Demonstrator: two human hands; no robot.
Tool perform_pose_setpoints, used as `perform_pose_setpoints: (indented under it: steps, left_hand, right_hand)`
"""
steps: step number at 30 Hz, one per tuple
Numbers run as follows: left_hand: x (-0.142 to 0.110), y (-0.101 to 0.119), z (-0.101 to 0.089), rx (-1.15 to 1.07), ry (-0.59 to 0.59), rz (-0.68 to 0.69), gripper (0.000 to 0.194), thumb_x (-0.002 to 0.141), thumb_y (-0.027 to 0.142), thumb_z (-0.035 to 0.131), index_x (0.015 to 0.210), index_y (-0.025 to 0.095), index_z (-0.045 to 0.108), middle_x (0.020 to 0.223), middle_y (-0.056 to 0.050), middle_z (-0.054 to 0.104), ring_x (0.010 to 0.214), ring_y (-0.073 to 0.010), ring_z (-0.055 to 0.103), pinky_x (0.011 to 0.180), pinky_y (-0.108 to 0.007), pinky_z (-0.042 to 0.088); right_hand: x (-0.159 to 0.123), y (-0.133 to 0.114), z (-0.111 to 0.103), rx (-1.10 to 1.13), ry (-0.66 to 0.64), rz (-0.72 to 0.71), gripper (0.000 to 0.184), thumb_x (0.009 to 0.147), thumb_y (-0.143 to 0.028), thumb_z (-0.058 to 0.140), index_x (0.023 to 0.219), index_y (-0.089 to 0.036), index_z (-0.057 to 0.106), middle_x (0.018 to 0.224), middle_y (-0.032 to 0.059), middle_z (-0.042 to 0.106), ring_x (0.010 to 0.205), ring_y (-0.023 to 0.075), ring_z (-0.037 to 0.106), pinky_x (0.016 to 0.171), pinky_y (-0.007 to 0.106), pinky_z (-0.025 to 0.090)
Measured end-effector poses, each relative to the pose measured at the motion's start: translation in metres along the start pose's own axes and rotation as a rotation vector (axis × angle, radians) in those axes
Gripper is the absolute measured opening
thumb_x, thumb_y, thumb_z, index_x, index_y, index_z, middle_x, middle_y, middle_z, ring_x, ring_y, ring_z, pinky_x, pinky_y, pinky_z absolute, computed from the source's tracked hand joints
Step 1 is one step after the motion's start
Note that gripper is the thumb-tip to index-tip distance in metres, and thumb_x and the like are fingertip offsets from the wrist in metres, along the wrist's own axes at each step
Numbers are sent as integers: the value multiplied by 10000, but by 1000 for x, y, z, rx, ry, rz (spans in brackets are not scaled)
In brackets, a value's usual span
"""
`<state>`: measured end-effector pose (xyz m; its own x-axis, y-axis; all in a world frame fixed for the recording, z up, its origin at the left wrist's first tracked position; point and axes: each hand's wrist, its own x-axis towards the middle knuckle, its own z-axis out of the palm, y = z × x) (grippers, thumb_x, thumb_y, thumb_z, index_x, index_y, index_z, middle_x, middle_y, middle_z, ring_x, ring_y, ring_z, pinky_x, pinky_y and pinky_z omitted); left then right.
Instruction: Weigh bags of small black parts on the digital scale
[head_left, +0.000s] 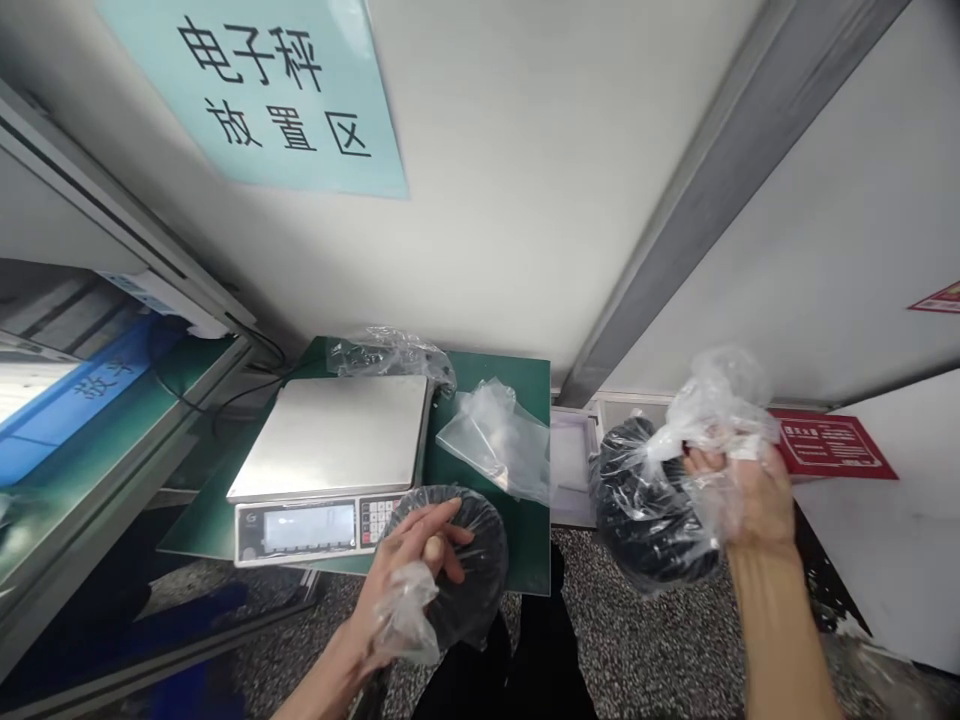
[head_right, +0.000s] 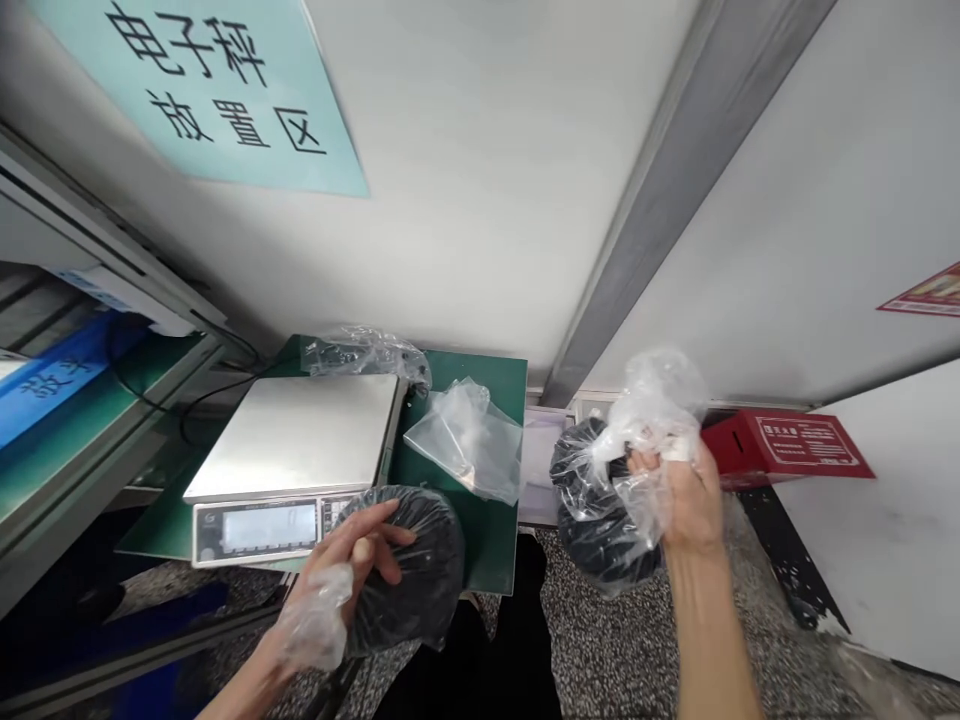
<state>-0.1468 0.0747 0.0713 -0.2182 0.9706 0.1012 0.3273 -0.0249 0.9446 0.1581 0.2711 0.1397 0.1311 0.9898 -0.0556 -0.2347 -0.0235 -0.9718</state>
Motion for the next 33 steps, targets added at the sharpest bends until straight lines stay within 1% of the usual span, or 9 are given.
perform_pose_setpoints:
  steps: [4,9,11,15,20,22,27,29,33]
  left_hand:
    - [12,1,2,99,-87,70,394,977,323,335,1260,192,575,608,-17,684,872,-214,686,952,-427,475]
    - [6,-3,2,91,-76,44,398,975,371,358,1237,192,597,631,-40,695,919,-231,672,886,-391,511]
    - [4,-5,1,79,-67,40,400,981,384,354,1244,195,590,631,-37,693,914,-229,672,941,-414,484]
    - [3,-13,0,84,-87,120,373,989,359,352,1265,218,559,651,-14,697,905,-211,677,1019,-436,424]
    - [5,-19,-2,137,-101,275,346,989,236,353,1308,248,486,658,36,697,905,-161,683,1001,-363,428]
    - [5,-18,-2,149,-101,283,355,984,212,353,1314,249,477,659,38,697,913,-158,680,1000,-355,425]
    - [4,-16,-3,137,-102,301,383,979,187,346,1336,254,469,668,38,703,880,-144,683,1032,-355,392]
    - [4,-16,-3,142,-113,293,393,976,173,343,1341,250,466,681,37,708,882,-139,684,1046,-355,381]
    - [6,-14,-4,138,-110,292,377,979,192,338,1325,224,482,677,24,709,874,-153,687,1032,-368,398]
  right_hand:
    - [4,35,-7,32,49,66,360,554,-369,744,720,-216,464,533,-71,464,485,93,452,480,231,434]
    - [18,75,-4,55,48,22,344,561,-326,672,714,-230,379,524,-100,386,464,77,403,481,215,397]
    - [25,93,1,-12,52,-1,337,569,-379,623,729,-236,363,537,-97,392,466,89,398,475,227,384]
    - [32,126,11,-193,14,-20,264,638,-409,578,795,-230,463,596,-66,474,496,115,402,465,243,342]
    - [52,138,25,-373,-89,-88,232,698,-405,623,679,-214,493,574,-45,468,547,125,402,525,256,335]
    - [67,137,28,-385,-63,-99,259,725,-448,580,700,-216,468,576,-48,457,539,123,399,516,254,331]
    - [93,145,29,-311,45,-79,326,698,-519,493,816,-232,392,633,-66,443,520,110,424,489,238,364]
    - [94,155,28,-287,81,-59,342,684,-530,482,827,-234,385,643,-66,441,520,108,436,481,234,378]
    - [87,178,16,-271,136,9,364,633,-531,503,814,-232,399,606,-70,430,479,106,412,412,223,342]
